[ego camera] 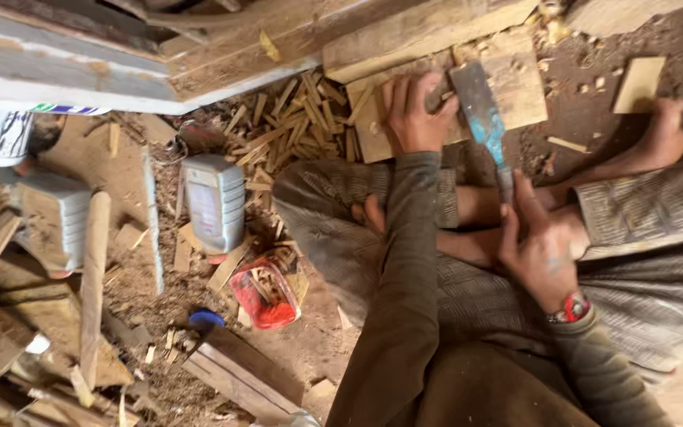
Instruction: The person sits on the floor and uses a chisel to carve small rectangular pieces of wood. They repeatedly hold the wood with one hand and strike or push the chisel with the other to shape the pieces, occasionally picking up new pieces from a nearby container.
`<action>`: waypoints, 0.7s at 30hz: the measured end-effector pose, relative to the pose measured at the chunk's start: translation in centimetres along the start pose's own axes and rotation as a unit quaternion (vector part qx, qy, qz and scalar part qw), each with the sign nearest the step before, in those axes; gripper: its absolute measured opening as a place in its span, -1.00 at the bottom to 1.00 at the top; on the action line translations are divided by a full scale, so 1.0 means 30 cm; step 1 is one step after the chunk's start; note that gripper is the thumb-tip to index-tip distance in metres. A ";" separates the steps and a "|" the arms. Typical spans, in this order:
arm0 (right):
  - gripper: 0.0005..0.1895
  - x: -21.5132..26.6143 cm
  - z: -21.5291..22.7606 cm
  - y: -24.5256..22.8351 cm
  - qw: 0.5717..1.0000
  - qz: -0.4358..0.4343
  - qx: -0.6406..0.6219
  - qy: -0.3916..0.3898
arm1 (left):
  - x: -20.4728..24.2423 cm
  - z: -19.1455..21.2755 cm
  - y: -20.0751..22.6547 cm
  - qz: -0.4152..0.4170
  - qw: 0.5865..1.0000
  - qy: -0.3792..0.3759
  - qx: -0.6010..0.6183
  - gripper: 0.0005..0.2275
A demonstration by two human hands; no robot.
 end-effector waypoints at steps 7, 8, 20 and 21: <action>-0.50 0.004 -0.005 0.003 0.999 -0.024 -0.042 -0.015 | 0.027 -0.015 -0.016 0.039 0.999 -0.026 0.024 -0.54; -0.51 0.031 0.001 0.002 0.998 -0.034 -0.036 -0.025 | 0.020 -0.042 -0.038 0.060 0.997 -0.038 0.022 -0.57; -0.46 0.019 0.024 0.017 0.999 -0.034 -0.028 -0.028 | -0.004 -0.040 -0.019 0.031 0.999 -0.020 0.027 -0.54; -0.51 0.009 0.027 0.021 0.999 -0.014 -0.034 -0.012 | 0.034 -0.015 -0.023 0.028 0.999 -0.024 0.006 -0.53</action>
Point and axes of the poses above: each hand's wrist, its own x-axis away from the middle knuckle, its own z-axis out of the back of the hand, y = z × x, the point moved 3 cm from there along -x, towards the middle knuckle, and after that the axes turned 13 degrees about z, right-handed, at the moved point
